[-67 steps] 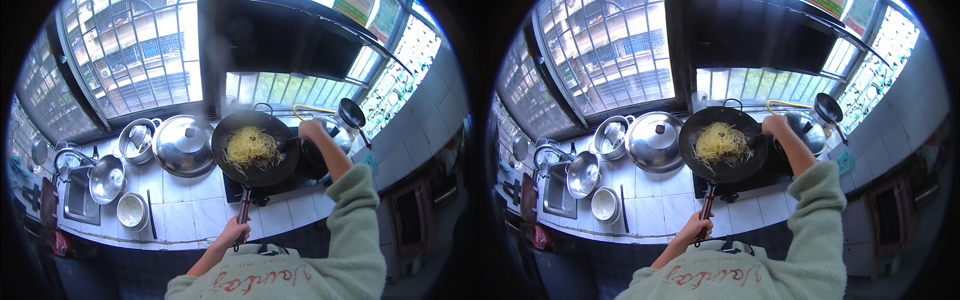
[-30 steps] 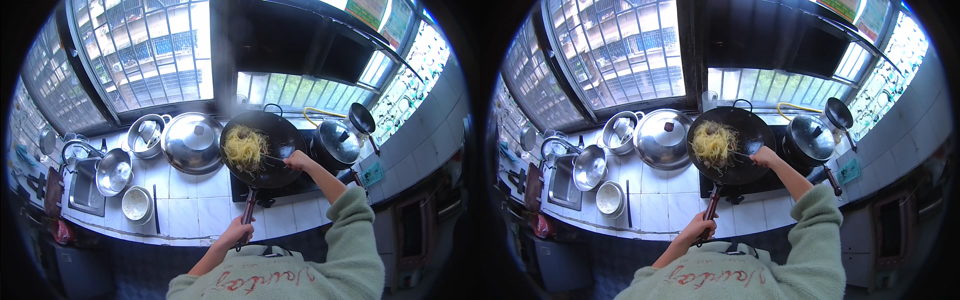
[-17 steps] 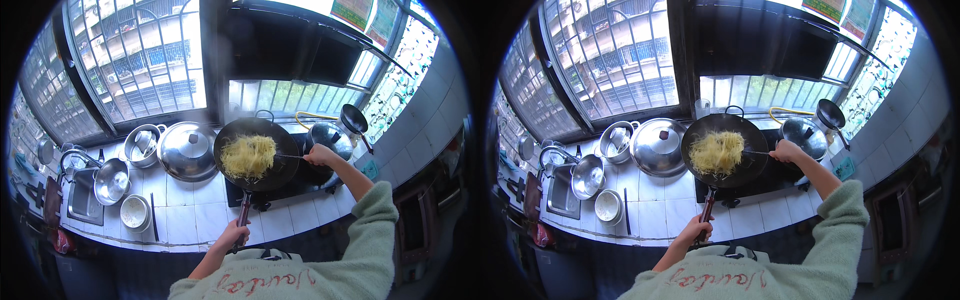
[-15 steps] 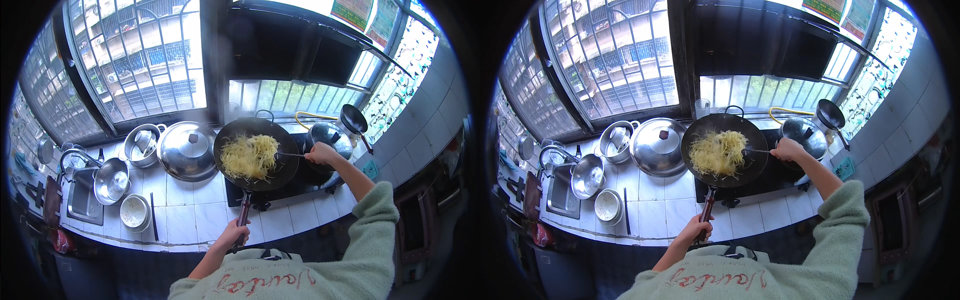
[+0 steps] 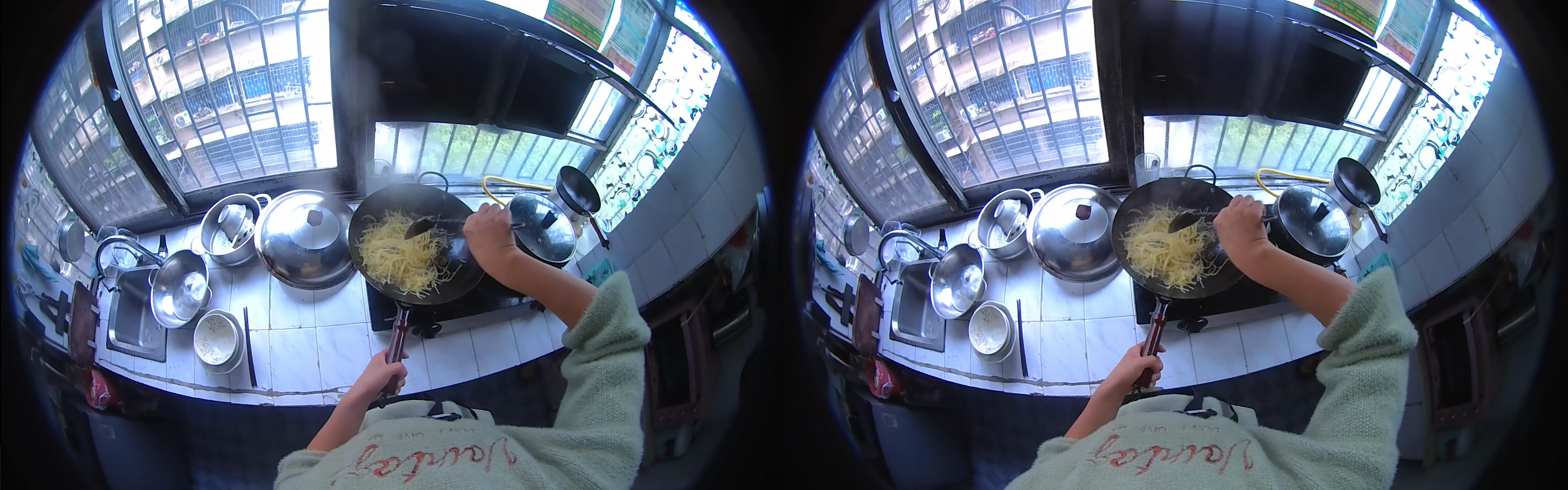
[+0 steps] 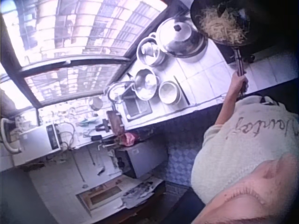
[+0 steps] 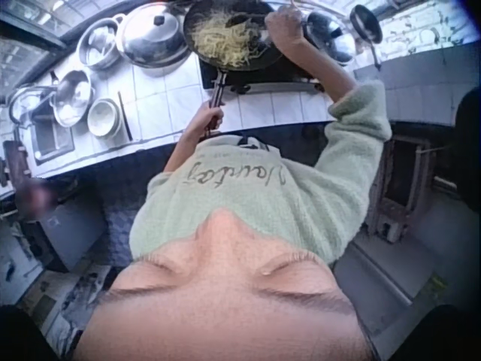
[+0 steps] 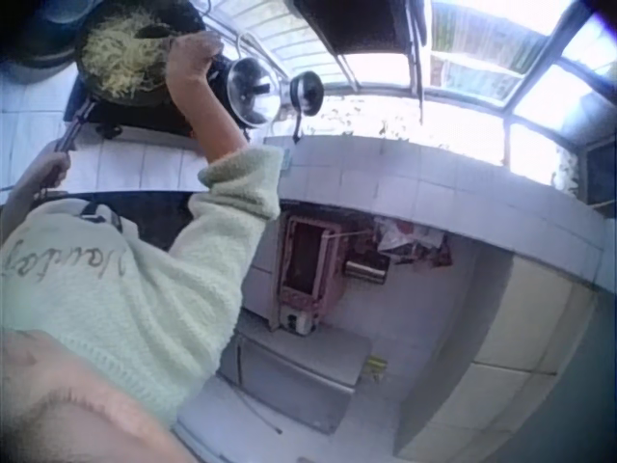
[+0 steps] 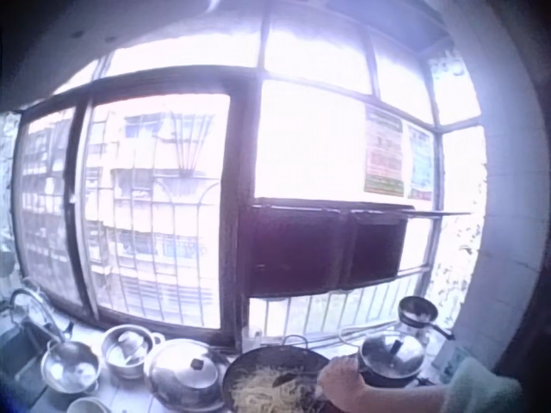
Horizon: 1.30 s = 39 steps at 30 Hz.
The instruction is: The person stir-fries noodles in a wok on a gas stove, adding seasoning from a bottle and repeatedly stirring with a spatula. The person briefly washes hands at the sink and returns to continue stirring the noodles.
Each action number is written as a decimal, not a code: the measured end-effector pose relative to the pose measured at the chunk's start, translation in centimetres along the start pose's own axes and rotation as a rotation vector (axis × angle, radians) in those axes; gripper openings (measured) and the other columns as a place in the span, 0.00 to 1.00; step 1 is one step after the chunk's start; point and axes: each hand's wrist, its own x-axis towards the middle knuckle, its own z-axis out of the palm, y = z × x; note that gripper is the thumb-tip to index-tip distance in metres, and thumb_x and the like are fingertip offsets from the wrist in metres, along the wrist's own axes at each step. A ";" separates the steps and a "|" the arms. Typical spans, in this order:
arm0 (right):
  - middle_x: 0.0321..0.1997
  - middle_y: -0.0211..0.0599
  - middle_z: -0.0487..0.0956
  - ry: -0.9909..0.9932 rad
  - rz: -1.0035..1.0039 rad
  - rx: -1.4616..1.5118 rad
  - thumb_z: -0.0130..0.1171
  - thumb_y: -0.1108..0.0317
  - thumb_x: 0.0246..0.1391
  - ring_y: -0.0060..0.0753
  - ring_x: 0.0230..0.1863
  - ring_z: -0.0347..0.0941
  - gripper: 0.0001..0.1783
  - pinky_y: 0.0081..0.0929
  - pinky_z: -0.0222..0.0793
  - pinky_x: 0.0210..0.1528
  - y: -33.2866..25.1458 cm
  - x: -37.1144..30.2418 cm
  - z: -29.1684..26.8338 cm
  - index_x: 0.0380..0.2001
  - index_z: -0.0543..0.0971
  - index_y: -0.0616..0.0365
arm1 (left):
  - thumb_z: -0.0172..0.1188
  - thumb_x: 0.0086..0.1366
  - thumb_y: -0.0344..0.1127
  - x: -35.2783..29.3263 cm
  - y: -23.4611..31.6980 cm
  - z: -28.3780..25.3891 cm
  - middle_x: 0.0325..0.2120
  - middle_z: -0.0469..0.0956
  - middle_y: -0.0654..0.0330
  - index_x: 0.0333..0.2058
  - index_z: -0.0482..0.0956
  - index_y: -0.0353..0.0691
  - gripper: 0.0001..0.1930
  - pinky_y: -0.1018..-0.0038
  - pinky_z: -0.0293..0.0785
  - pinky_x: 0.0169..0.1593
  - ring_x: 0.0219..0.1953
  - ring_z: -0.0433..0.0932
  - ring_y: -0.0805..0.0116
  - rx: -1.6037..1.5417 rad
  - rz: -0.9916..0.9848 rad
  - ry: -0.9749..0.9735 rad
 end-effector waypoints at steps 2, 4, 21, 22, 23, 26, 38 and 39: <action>0.29 0.34 0.81 -0.110 0.065 0.054 0.57 0.66 0.50 0.35 0.35 0.81 0.09 0.32 0.70 0.28 1.2 0.6 0.9 0.30 0.86 0.51 | 0.59 0.52 0.27 0.1 0.0 -0.1 0.18 0.71 0.61 0.49 0.66 0.34 0.24 0.74 0.68 0.18 0.15 0.71 0.71 -0.006 0.004 -0.005; 0.34 0.37 0.83 -0.314 0.159 0.165 0.57 0.67 0.52 0.38 0.39 0.82 0.10 0.35 0.74 0.31 2.5 1.5 2.3 0.31 0.87 0.52 | 0.59 0.52 0.27 0.2 -0.1 -0.2 0.18 0.71 0.61 0.49 0.66 0.34 0.24 0.74 0.68 0.18 0.16 0.71 0.71 -0.019 0.006 -0.043; 0.36 0.46 0.82 -0.370 0.143 0.830 0.60 0.61 0.56 0.47 0.42 0.81 0.10 0.44 0.74 0.45 -2.5 -0.7 10.3 0.39 0.84 0.49 | 0.59 0.50 0.26 -0.3 0.8 -1.0 0.20 0.71 0.61 0.51 0.66 0.32 0.27 0.74 0.69 0.19 0.18 0.71 0.72 -0.024 -0.031 -0.046; 0.35 0.45 0.81 -0.339 0.114 0.765 0.58 0.62 0.58 0.48 0.42 0.80 0.10 0.45 0.74 0.45 -2.2 -1.7 8.9 0.40 0.83 0.48 | 0.59 0.50 0.26 -0.3 0.9 -1.0 0.20 0.71 0.61 0.51 0.66 0.31 0.27 0.73 0.69 0.19 0.18 0.71 0.72 -0.015 -0.033 -0.037; 0.35 0.45 0.81 -0.302 0.083 0.696 0.57 0.63 0.58 0.49 0.41 0.80 0.09 0.45 0.74 0.45 -1.5 -2.5 7.6 0.41 0.83 0.47 | 0.60 0.50 0.26 -0.3 0.9 -0.9 0.20 0.71 0.61 0.51 0.66 0.31 0.27 0.73 0.69 0.19 0.18 0.71 0.72 -0.017 -0.022 -0.062; 0.34 0.45 0.80 -0.227 0.171 0.626 0.54 0.67 0.57 0.52 0.39 0.81 0.09 0.46 0.76 0.43 0.4 -4.2 5.6 0.39 0.82 0.49 | 0.60 0.50 0.27 -0.4 1.0 -0.9 0.20 0.71 0.60 0.51 0.66 0.31 0.27 0.74 0.70 0.19 0.18 0.72 0.72 0.006 -0.002 -0.062; 0.37 0.51 0.82 -0.370 0.255 1.179 0.52 0.69 0.54 0.59 0.43 0.78 0.13 0.52 0.73 0.45 -7.0 -1.8 10.5 0.41 0.81 0.53 | 0.58 0.50 0.25 -0.6 1.3 -1.2 0.23 0.72 0.60 0.51 0.66 0.32 0.26 0.75 0.69 0.20 0.19 0.73 0.71 0.037 -0.015 -0.081; 0.37 0.51 0.82 -0.362 0.169 1.178 0.51 0.70 0.54 0.59 0.42 0.78 0.14 0.53 0.73 0.45 -7.1 -3.1 9.5 0.43 0.80 0.53 | 0.58 0.50 0.25 -0.6 1.3 -1.2 0.23 0.72 0.60 0.51 0.66 0.33 0.26 0.75 0.69 0.20 0.20 0.73 0.71 0.044 -0.026 -0.040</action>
